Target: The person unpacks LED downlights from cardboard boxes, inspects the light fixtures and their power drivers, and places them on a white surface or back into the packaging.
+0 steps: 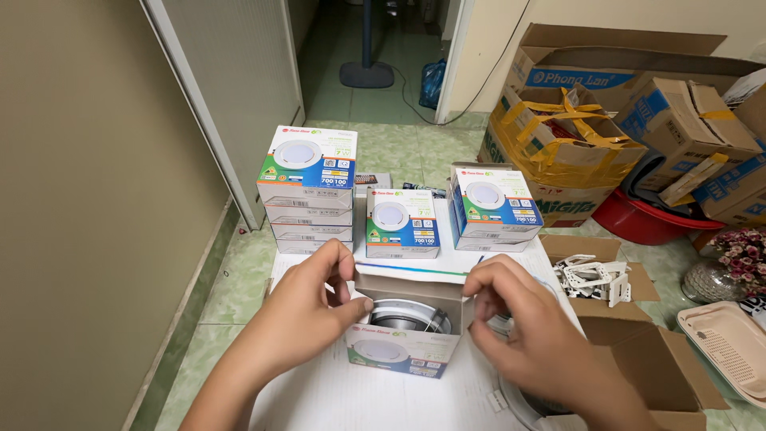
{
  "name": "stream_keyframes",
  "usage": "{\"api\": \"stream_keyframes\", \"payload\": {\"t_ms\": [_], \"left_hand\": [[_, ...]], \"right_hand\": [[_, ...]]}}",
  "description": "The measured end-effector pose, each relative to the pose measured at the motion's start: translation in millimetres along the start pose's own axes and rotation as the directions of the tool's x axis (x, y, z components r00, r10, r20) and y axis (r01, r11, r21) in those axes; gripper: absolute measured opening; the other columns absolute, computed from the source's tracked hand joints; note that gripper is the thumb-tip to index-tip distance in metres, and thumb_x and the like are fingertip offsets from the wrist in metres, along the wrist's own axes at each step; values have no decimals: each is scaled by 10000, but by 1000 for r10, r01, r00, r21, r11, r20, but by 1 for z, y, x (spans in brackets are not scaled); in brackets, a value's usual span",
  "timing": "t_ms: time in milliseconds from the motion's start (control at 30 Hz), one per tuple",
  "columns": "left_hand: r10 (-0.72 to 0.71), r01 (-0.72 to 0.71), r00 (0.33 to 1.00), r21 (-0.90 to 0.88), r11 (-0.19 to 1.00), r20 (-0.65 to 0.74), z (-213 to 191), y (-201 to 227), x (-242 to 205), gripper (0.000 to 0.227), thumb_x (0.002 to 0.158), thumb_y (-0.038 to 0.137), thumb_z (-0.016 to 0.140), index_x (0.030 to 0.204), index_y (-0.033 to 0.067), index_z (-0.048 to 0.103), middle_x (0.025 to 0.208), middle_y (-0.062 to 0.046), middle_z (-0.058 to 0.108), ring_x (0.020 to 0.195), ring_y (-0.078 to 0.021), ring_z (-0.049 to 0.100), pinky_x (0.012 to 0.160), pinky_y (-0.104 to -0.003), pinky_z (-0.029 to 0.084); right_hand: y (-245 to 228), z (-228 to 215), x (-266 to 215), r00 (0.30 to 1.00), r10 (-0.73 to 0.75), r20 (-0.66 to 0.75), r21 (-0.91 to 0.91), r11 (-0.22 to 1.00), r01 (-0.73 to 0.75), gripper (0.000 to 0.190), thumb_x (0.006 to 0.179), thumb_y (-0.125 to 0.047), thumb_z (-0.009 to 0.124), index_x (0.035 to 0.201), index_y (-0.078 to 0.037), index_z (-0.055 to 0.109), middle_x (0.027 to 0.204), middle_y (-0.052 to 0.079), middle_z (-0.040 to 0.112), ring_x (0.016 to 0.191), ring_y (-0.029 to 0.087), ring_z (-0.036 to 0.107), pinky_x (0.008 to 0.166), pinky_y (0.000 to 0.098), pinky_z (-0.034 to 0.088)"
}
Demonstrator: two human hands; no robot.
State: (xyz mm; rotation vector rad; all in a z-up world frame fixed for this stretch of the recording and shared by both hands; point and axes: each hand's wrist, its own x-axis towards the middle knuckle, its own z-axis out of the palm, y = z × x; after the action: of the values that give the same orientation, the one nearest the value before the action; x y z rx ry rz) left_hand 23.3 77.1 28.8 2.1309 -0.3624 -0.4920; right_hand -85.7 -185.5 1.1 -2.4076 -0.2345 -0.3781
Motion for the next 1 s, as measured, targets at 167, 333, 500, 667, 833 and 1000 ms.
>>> {"api": "stream_keyframes", "payload": {"t_ms": [167,333,500,667,833,1000], "left_hand": [[96,-99,994,69,993,48,-2,-3,-4,490,821,165,813,1163,247,473,917,86,743,727,-112,571,703,-274,486],[308,-317,947,108,942,91,-8,-5,-15,881,805,221,825,1568,402,424,1062,103,778,864,-76,667,727,-253,550],[491,-499,866,123,858,88,-8,-19,-12,374,942,442,641,1199,244,826,1197,75,807,1160,-117,714,995,-300,493],[510,-521,854,158,839,105,-5,-36,-2,327,906,395,722,1196,300,838,1310,69,760,1220,-150,683,1016,-348,483],[544,-551,834,150,821,88,-5,-37,-1,285,869,372,782,1134,305,862,1279,58,783,1193,-137,711,1004,-316,515],[435,-454,890,166,876,138,-4,-44,4,316,790,332,880,1104,366,880,1296,89,749,1174,-91,712,988,-271,491]], "right_hand": [[11,19,-4,961,269,-61,263,933,-245,421,800,-47,757,1153,-163,559,908,7,670,800,90,689,547,245,443],[9,22,-2,975,185,-122,267,952,-148,636,763,-38,801,1341,-151,560,1117,40,670,1006,102,729,855,233,621],[-10,10,-4,998,-61,-11,201,978,62,371,866,-208,762,1237,-207,788,1338,22,775,1229,156,728,818,273,597],[-1,20,-5,984,-144,-101,173,972,160,148,866,-127,774,998,-156,834,1185,45,811,1102,184,788,973,334,591],[3,21,-7,983,-147,-106,199,966,166,130,865,-131,782,982,-158,833,1177,58,802,1083,188,791,959,332,603],[5,25,-7,987,-152,-51,222,962,160,113,830,-141,826,939,-167,842,1266,75,778,1168,221,760,970,362,590]]}}
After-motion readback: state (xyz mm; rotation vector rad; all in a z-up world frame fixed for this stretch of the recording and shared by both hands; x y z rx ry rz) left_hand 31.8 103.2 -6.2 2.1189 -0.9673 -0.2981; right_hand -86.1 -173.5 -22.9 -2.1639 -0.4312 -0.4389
